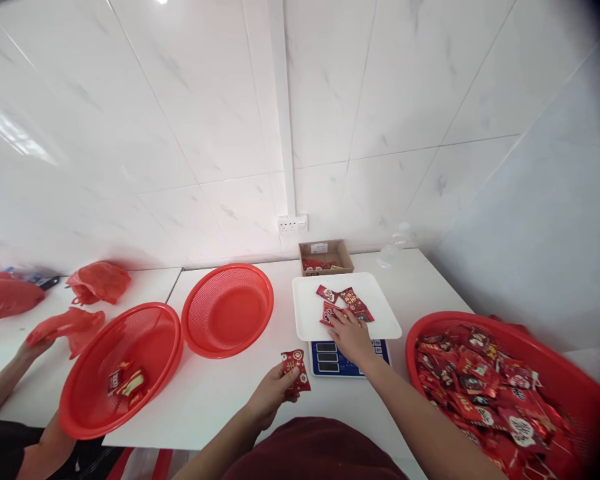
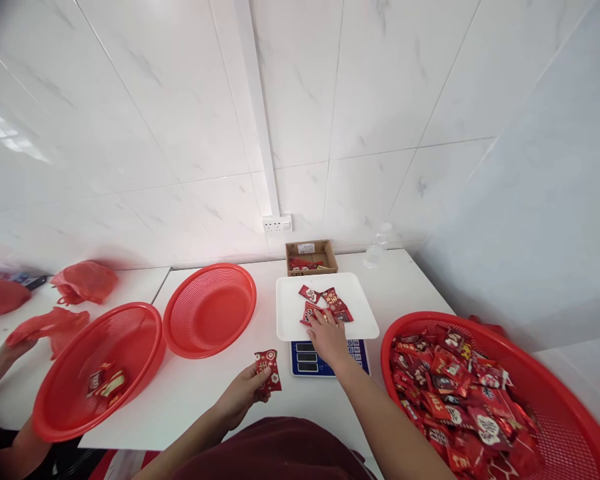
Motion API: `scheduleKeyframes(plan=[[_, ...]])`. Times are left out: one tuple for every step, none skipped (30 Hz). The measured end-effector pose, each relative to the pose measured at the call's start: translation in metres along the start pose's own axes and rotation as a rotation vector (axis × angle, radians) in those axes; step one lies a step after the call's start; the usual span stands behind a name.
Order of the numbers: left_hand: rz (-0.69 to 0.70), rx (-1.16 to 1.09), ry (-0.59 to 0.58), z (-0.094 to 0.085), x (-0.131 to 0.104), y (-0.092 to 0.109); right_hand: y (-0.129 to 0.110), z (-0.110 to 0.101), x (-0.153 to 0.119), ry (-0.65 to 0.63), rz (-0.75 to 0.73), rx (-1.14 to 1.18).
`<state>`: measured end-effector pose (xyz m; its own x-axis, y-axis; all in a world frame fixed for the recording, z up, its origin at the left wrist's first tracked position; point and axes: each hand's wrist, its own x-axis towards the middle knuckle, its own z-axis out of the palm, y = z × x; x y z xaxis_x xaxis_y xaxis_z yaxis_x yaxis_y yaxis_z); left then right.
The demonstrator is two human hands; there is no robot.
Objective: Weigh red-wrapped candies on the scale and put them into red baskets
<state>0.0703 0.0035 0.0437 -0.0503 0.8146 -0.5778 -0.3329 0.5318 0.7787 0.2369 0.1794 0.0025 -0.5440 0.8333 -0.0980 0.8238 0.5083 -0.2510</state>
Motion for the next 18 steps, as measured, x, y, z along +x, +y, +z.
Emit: scheduleKeyframes(plan=[[0.001,0.002,-0.009,0.001,0.000,0.001,-0.001,-0.001,0.001,-0.007,0.004,-0.010],[0.003,0.004,-0.017,0.002,0.000,0.002,-0.001,-0.001,0.002,-0.014,0.005,-0.018],[0.004,0.008,-0.024,0.003,0.000,0.003,-0.002,-0.002,0.003,-0.020,0.005,-0.022],[0.004,0.011,-0.032,0.004,-0.001,0.004,-0.002,-0.002,0.003,-0.023,0.003,-0.024],[0.002,0.013,-0.037,0.005,-0.001,0.005,-0.002,-0.002,0.003,-0.022,0.003,-0.023],[-0.003,0.015,-0.041,0.005,-0.001,0.006,-0.001,-0.002,0.002,-0.016,0.002,-0.017],[-0.009,0.017,-0.044,0.005,-0.001,0.006,0.000,-0.001,0.000,-0.004,0.001,-0.008],[-0.013,0.018,-0.047,0.004,-0.001,0.006,0.001,-0.001,-0.002,0.018,0.000,0.003],[-0.016,0.018,-0.049,0.004,-0.001,0.005,0.003,-0.001,-0.004,0.048,0.005,0.015],[-0.017,0.018,-0.051,0.003,-0.001,0.004,0.005,-0.001,-0.006,0.082,0.024,0.026],[-0.017,0.018,-0.051,0.002,-0.001,0.003,0.007,-0.002,-0.008,0.113,0.059,0.033],[-0.017,0.020,-0.050,0.001,-0.001,0.002,0.009,-0.003,-0.009,0.136,0.107,0.034],[-0.018,0.022,-0.049,0.001,-0.001,0.000,0.011,-0.004,-0.010,0.148,0.163,0.031],[-0.018,0.024,-0.049,0.000,-0.001,-0.001,0.012,-0.006,-0.010,0.146,0.214,0.025],[-0.018,0.026,-0.050,0.000,-0.001,-0.002,0.013,-0.007,-0.009,0.135,0.254,0.020],[-0.019,0.028,-0.051,0.000,-0.001,-0.002,0.013,-0.008,-0.008,0.122,0.277,0.017],[-0.018,0.029,-0.051,0.000,-0.001,-0.003,0.013,-0.009,-0.006,0.110,0.289,0.019],[-0.018,0.029,-0.050,0.001,-0.001,-0.002,0.013,-0.010,-0.004,0.102,0.297,0.027]])
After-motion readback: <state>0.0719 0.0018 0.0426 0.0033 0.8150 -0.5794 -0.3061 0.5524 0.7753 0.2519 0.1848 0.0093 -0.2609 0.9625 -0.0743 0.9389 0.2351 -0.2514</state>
